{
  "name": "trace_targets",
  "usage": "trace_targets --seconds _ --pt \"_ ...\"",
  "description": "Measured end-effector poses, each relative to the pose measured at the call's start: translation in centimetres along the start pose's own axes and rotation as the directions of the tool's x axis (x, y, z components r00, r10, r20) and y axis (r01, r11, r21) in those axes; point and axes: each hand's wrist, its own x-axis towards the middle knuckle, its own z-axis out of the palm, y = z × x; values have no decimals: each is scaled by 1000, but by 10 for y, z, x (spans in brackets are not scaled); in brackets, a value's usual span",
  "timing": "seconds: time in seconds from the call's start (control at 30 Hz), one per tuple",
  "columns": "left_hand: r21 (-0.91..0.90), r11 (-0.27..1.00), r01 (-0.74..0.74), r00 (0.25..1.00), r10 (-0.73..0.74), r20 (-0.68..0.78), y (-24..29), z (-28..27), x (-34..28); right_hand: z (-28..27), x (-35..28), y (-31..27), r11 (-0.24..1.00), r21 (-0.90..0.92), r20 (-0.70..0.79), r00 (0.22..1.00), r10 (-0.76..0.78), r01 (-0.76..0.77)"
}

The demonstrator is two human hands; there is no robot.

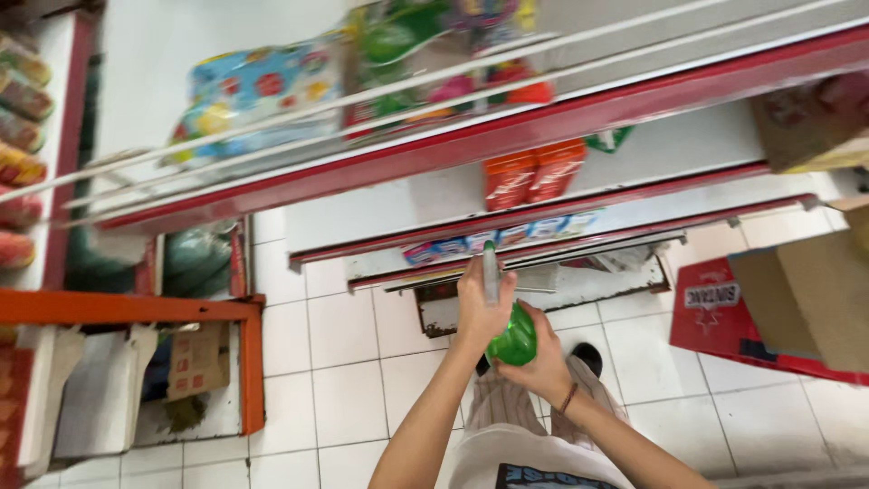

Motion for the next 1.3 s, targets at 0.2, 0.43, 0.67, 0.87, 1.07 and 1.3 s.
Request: trace_targets --seconds 0.2,0.43,0.67,0.87,1.07,1.3 --pt "-56 997 -52 988 60 143 32 71 7 -60 -7 18 998 4 -130 990 58 -57" --pt "-85 989 -118 971 133 199 59 168 13 -145 -7 43 995 -62 -233 971 59 -76" --pt "-127 980 -151 963 175 204 79 271 14 -238 -5 77 995 -69 -268 962 45 -66" --pt "-182 978 -99 959 143 243 95 351 18 -302 1 116 988 -134 -302 953 29 -73" --pt "-185 977 -108 946 158 283 113 409 20 -350 0 143 980 -166 -363 931 46 -113" --pt "-238 956 -172 921 241 306 126 445 21 -380 -1 157 981 -166 -400 916 22 -96"
